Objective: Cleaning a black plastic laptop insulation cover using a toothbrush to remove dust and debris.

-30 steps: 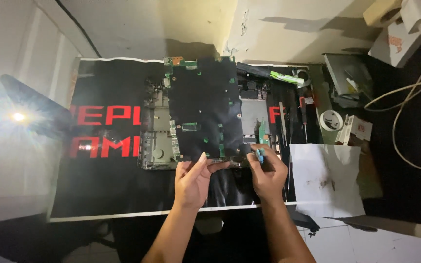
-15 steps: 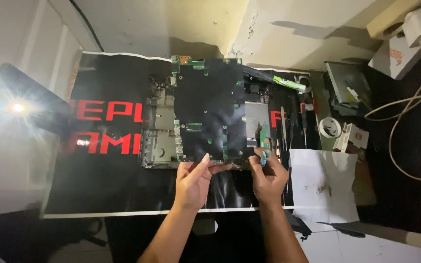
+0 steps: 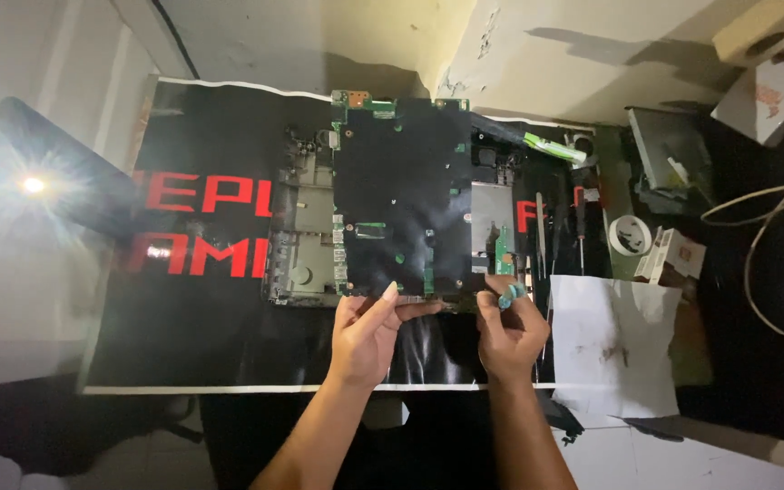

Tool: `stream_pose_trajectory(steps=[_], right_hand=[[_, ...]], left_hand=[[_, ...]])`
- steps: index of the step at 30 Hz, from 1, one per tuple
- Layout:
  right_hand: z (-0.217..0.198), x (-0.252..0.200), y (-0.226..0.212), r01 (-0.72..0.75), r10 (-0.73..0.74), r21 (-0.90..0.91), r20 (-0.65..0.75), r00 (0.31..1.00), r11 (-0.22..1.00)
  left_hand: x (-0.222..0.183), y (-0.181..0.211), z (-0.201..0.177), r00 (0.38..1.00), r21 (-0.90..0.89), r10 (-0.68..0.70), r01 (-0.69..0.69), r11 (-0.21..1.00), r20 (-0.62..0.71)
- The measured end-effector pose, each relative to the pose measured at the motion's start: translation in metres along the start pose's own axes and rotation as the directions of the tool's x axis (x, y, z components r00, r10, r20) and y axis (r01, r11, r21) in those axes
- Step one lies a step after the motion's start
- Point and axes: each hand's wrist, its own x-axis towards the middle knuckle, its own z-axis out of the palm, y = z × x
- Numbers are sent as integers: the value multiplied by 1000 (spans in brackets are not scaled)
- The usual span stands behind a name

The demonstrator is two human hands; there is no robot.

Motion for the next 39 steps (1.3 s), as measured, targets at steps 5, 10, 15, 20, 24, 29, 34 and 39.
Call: stream_pose_trajectory(steps=[5,10,15,20,24,29,34,39], right_hand=[[1,1,1,-27,29,86,-24,999,996],[0,5,-8,-71,67,168,31,997,983],[-8,5,-18,-83,91,-91,88,992,992],[-4,11,-28,-124,126,-77,26,992,989],[-1,15,-40,-138,139,-68,2,990,988],[2,16,-33,-87,87,-2,5,996,996],[5,12,-22,-77,82,57,-84,993,995],[-2,12,-6,-109,121,84,-151,981,990]], left_hand=[[-1,3,4,1000,-1,-5,5,1000,9],[-4,10,18,999,61,7,-9,998,37],[-8,57,69,982,164,-22,-10,986,188],[-7,54,70,982,152,-3,-26,988,189],[-8,52,69,986,187,-6,-26,982,169],[-5,28,45,992,102,36,-49,994,119],[-4,13,24,998,59,49,-51,997,47],[1,-7,-13,999,19,25,-25,1000,30]])
